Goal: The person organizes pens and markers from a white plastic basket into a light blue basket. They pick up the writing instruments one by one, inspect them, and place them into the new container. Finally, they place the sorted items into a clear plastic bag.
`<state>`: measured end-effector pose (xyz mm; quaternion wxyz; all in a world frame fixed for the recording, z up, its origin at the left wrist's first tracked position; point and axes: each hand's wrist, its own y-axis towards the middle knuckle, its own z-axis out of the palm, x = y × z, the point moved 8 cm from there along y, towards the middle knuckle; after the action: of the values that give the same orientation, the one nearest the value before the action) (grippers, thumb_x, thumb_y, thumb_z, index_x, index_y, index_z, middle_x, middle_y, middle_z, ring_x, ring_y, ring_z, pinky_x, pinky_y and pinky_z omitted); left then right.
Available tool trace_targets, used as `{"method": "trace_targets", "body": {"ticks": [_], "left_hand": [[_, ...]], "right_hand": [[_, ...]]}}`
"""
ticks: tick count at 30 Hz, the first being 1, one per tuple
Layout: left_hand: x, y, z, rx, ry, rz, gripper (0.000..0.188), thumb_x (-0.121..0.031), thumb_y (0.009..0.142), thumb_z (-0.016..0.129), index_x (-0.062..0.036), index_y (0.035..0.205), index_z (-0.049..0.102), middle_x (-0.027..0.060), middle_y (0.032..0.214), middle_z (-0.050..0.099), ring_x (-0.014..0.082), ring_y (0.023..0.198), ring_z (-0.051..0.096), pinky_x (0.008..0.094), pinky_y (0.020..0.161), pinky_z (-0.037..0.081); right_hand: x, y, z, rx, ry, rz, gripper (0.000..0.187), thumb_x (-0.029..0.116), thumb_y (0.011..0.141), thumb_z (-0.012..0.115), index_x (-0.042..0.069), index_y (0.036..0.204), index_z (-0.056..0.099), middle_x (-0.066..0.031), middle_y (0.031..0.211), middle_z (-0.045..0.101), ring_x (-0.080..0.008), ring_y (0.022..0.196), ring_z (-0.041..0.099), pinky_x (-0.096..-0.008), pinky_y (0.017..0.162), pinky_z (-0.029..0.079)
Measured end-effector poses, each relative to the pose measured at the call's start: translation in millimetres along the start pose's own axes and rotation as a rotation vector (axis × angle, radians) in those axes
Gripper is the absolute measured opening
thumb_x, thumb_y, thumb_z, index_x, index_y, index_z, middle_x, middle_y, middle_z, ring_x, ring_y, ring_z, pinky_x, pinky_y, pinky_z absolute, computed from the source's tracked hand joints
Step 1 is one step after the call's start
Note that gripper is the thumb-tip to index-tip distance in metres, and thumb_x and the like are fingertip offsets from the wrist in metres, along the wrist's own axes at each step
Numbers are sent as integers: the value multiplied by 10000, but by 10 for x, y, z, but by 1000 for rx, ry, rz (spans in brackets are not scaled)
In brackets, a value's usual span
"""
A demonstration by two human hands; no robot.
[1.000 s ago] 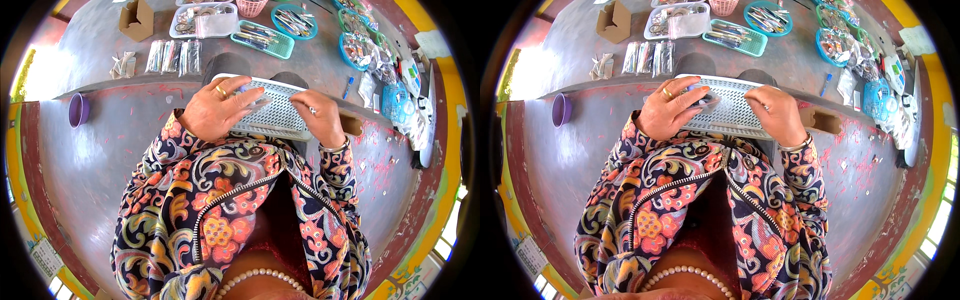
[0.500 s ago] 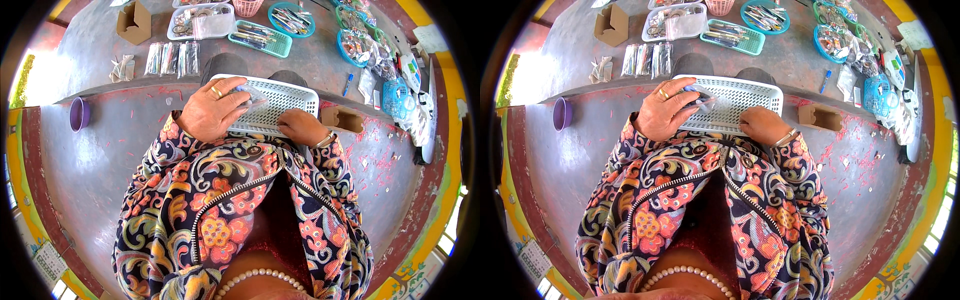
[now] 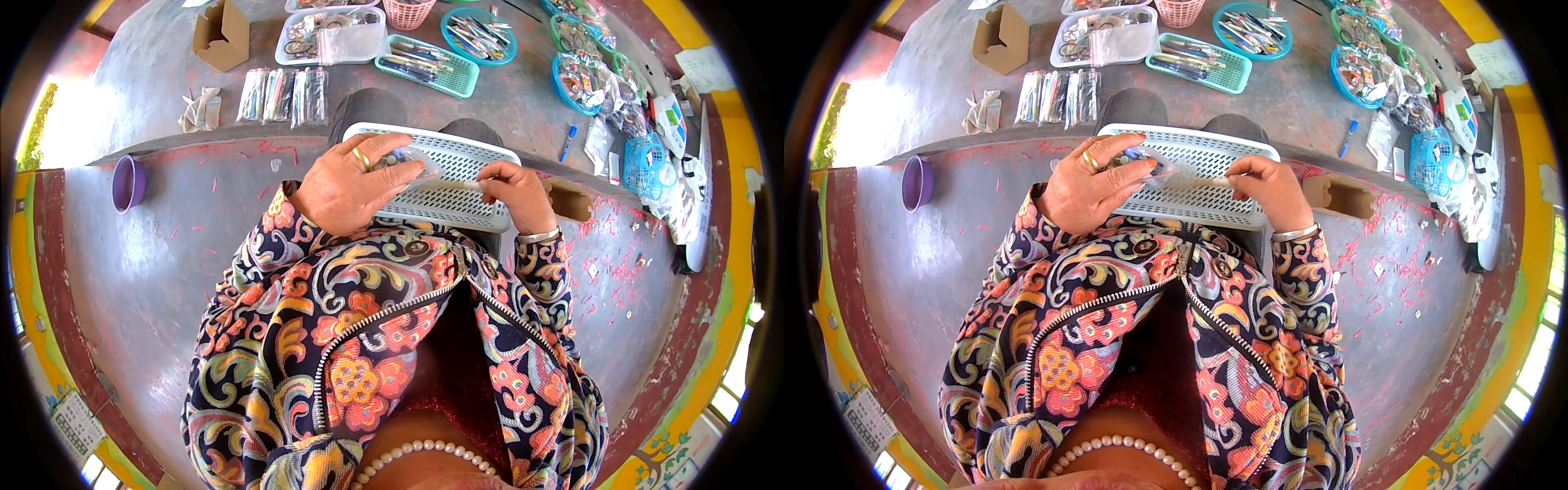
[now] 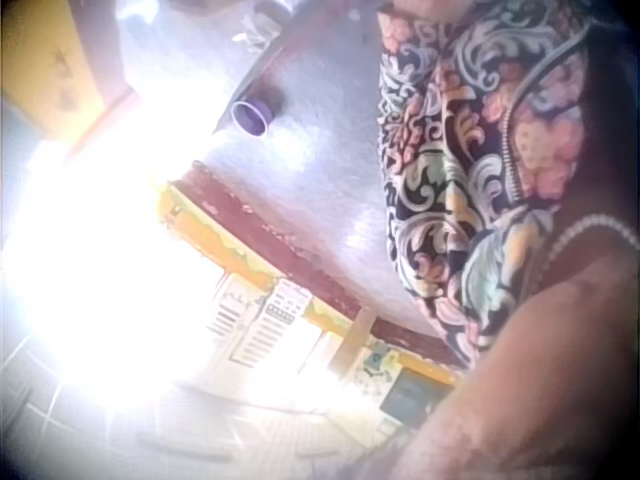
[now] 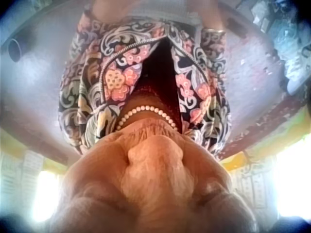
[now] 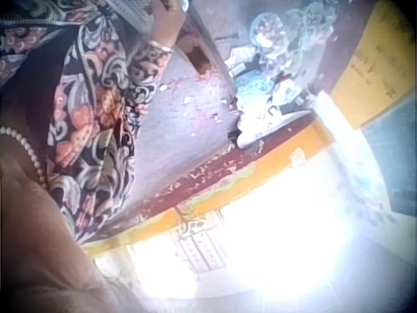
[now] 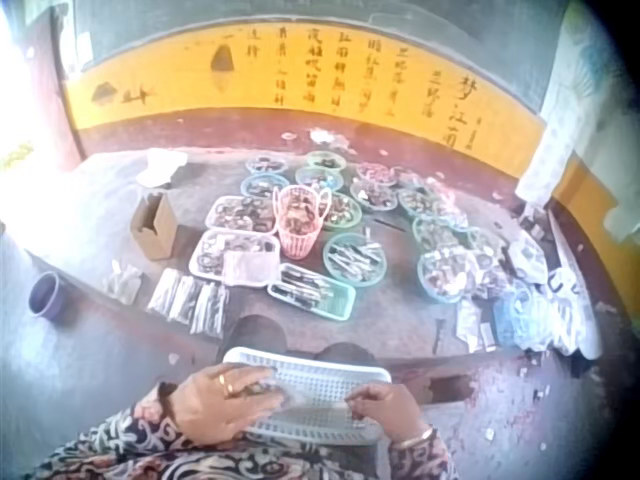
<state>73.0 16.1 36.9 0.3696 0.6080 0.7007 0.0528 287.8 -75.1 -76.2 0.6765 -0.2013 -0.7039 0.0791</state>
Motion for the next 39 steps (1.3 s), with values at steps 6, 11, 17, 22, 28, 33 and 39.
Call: {"method": "trace_targets", "body": {"ticks": [6,11,17,22,28,33,39], "left_hand": [[25,-9,-2,-36,-1,5,317,-72,749,705,-68,1061,648,153,1156,564,326,930,609,395,771,521],[30,-1,-21,-25,-32,-43,274,-44,771,698,-17,1039,652,177,1196,568,341,965,602,409,824,499],[35,5,-6,-51,-3,-13,282,-76,775,691,-30,1048,638,165,1139,568,340,935,606,406,794,510],[38,-3,-21,-37,6,-27,285,-84,769,697,-34,1042,632,162,1150,563,342,935,602,402,799,509],[47,-15,-4,-15,-14,-41,338,-56,748,721,-16,1064,606,167,1183,574,338,989,602,407,834,498],[56,-7,-24,-54,-31,-59,471,-72,727,727,-6,1156,543,164,1150,590,341,1006,600,405,850,500],[56,11,-56,-103,-56,-94,485,-97,749,714,-5,1187,526,159,1092,610,341,995,600,404,837,504]], "right_hand": [[-77,-33,-194,-41,710,-96,95,23,867,617,-11,955,629,-91,962,643,-128,716,581,-244,677,478],[57,-70,-281,77,998,-378,178,28,862,623,0,1037,601,-135,1089,612,-149,793,573,-277,728,469],[121,-94,-319,119,1139,-523,260,66,867,639,20,1114,571,-130,1153,584,-149,868,562,-277,783,463],[84,-56,-379,-6,1210,-491,261,143,918,597,13,1140,552,-149,1121,589,-166,873,569,-289,793,478],[624,-170,-313,-141,902,-611,275,81,919,579,17,1174,499,-191,1048,620,-181,863,592,-293,777,492],[1273,-504,2,-226,329,-834,318,54,911,579,0,1194,447,-208,1007,637,-223,888,629,-340,807,514],[1624,-724,414,-221,-401,-954,236,-11,887,595,-31,1116,542,-175,1013,652,-270,948,642,-354,855,495]]}}
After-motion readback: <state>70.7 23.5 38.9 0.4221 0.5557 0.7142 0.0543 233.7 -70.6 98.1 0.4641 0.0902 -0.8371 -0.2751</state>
